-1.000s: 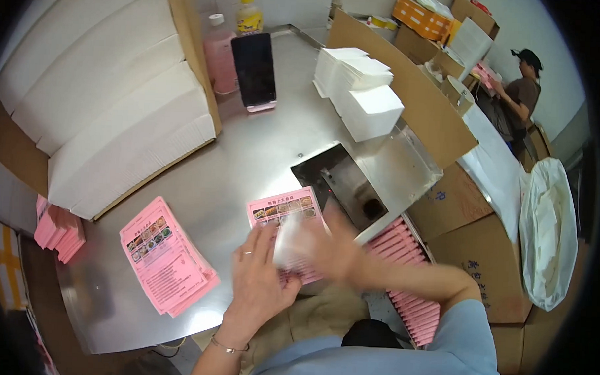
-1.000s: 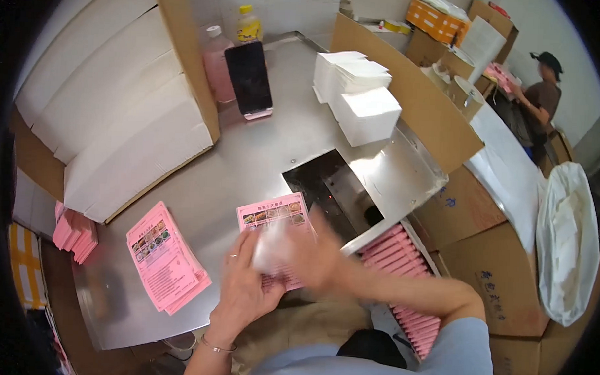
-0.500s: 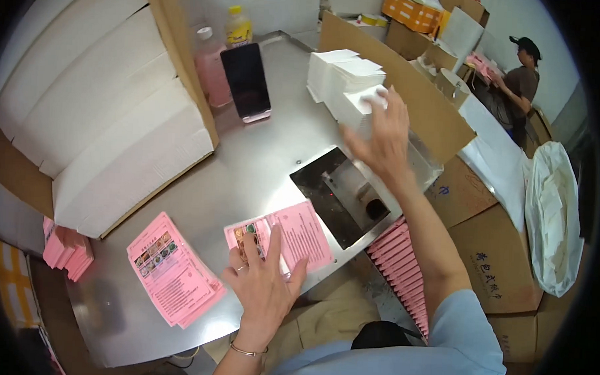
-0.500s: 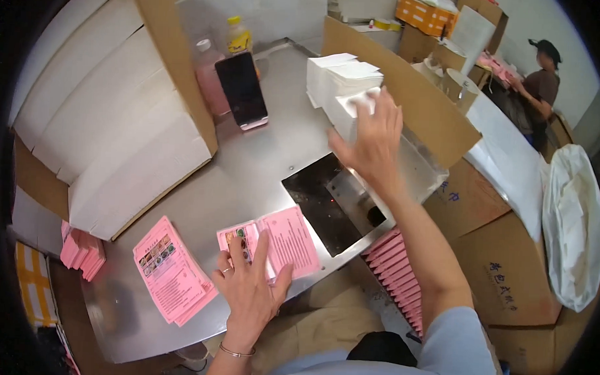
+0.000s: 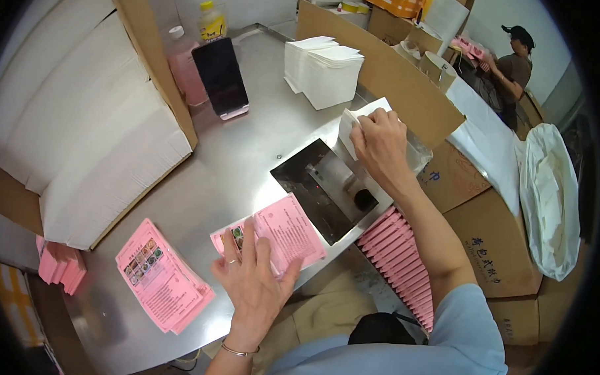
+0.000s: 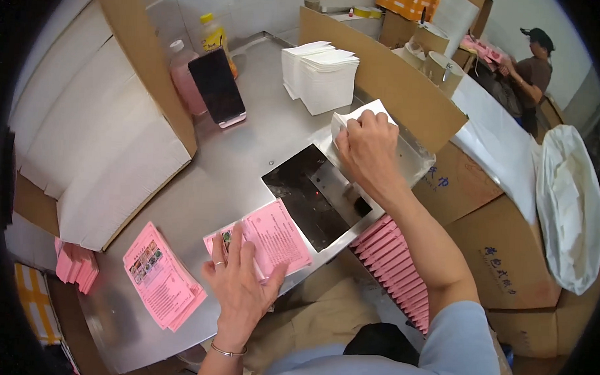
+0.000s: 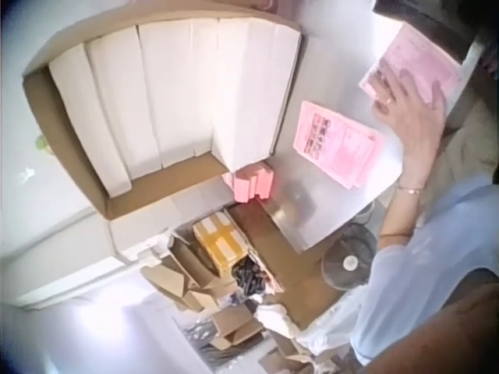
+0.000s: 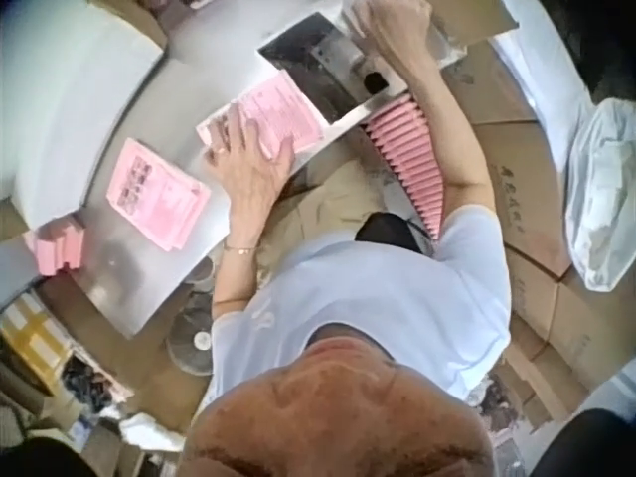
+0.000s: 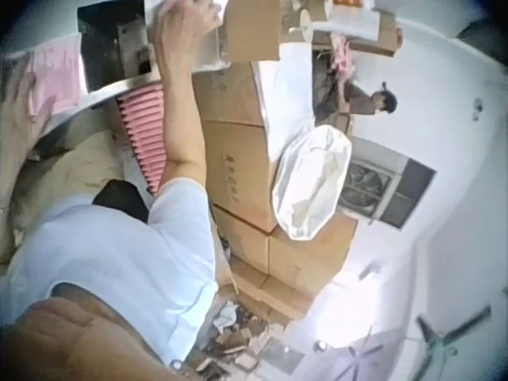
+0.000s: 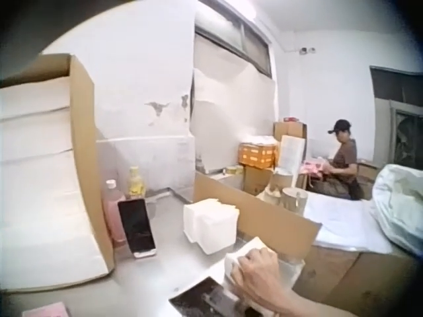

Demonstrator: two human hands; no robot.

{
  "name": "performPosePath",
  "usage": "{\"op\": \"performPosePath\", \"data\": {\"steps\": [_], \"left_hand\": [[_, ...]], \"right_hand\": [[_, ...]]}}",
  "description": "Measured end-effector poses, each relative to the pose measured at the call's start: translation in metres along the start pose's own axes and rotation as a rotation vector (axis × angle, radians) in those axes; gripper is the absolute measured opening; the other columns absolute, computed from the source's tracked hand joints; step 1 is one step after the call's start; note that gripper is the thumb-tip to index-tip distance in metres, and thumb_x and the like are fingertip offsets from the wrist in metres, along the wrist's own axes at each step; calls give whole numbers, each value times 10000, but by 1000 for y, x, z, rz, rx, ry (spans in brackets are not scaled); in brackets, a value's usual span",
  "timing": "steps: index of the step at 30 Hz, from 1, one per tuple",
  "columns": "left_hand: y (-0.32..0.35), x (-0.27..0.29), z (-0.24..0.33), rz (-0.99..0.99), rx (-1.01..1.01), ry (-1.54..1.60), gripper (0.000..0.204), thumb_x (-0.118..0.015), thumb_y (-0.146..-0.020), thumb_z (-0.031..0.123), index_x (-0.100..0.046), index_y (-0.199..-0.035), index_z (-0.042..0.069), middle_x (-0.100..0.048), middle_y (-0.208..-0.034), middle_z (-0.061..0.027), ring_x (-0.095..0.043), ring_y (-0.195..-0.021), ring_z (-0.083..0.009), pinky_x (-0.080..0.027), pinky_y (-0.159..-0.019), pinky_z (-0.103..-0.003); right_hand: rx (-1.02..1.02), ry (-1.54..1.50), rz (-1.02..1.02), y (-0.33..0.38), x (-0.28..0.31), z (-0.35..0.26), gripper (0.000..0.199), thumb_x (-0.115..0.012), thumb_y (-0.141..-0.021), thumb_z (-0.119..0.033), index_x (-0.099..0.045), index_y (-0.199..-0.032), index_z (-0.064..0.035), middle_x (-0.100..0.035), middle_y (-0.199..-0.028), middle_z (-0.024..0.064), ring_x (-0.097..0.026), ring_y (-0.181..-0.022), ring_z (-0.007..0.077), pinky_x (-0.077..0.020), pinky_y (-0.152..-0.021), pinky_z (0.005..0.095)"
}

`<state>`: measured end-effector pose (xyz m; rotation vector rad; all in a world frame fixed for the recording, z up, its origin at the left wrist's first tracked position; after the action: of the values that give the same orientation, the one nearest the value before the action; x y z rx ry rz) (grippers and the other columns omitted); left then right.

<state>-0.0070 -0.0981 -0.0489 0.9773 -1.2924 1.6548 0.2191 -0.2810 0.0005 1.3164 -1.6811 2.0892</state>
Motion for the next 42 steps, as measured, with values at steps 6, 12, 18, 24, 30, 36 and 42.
{"op": "performPosePath", "data": {"steps": [6,12,18,24,30,36,42], "left_hand": [[-3,9,11,-70,-11,79,598,-794,-767,449,-619,-1145,20,-562,-1200,-188,-512,-1042,-370,-405,-818,-474],[3,-10,8,-1,-130,236,510,-770,-793,295,-605,-1192,25,-518,-1022,-164,-514,-867,-318,-425,-681,-423],[-1,16,-11,-85,-65,308,725,-781,-707,257,-539,-1350,24,-510,-1034,-181,-519,-878,-327,-427,-732,-403],[-7,5,14,-40,-52,365,791,-704,-798,65,-388,-1522,26,-522,-941,-172,-529,-842,-331,-434,-746,-422],[21,31,-17,-95,-16,535,566,-732,-786,35,-583,-1332,65,-584,-876,-114,-570,-851,-291,-466,-739,-419],[58,82,-97,352,240,1,298,-644,-767,95,-625,-1063,67,-575,-1116,-143,-545,-1040,-390,-378,-1010,-506],[66,59,-138,32,332,-127,313,-609,-831,80,-572,-1139,43,-586,-1032,-125,-552,-1038,-342,-337,-1051,-517]], "right_hand": [[-94,-97,-100,5,0,21,176,-644,-867,-198,-720,-820,-46,-626,-910,119,-583,-903,303,-445,-740,467],[16,-118,14,17,12,4,343,-644,-813,-64,-667,-1155,-48,-631,-1066,149,-604,-1014,340,-462,-853,492],[801,-704,-194,138,77,-142,356,-596,-918,-182,-641,-1222,-2,-584,-1285,249,-567,-1206,432,-367,-1075,667],[543,-345,-596,86,-26,-138,216,-625,-837,-134,-653,-1007,-4,-643,-992,196,-632,-972,367,-319,-1076,702],[11,-518,-683,85,-65,-51,110,-602,-850,-110,-662,-870,-20,-670,-812,202,-677,-786,398,-546,-751,507],[158,-179,9,23,35,-53,173,-666,-862,-211,-695,-867,-40,-664,-839,128,-643,-837,317,-484,-709,465],[56,142,-71,0,-9,17,176,-681,-860,-205,-698,-896,-34,-604,-947,129,-559,-948,301,-439,-784,472]]}}
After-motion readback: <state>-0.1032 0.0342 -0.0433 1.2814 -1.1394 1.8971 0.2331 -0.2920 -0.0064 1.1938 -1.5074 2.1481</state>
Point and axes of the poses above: each hand's wrist, its own y-axis away from the middle knuckle, its own x-axis out of the back of the hand, z = x × y, the point moved 5 cm from there along -y, towards the middle knuckle
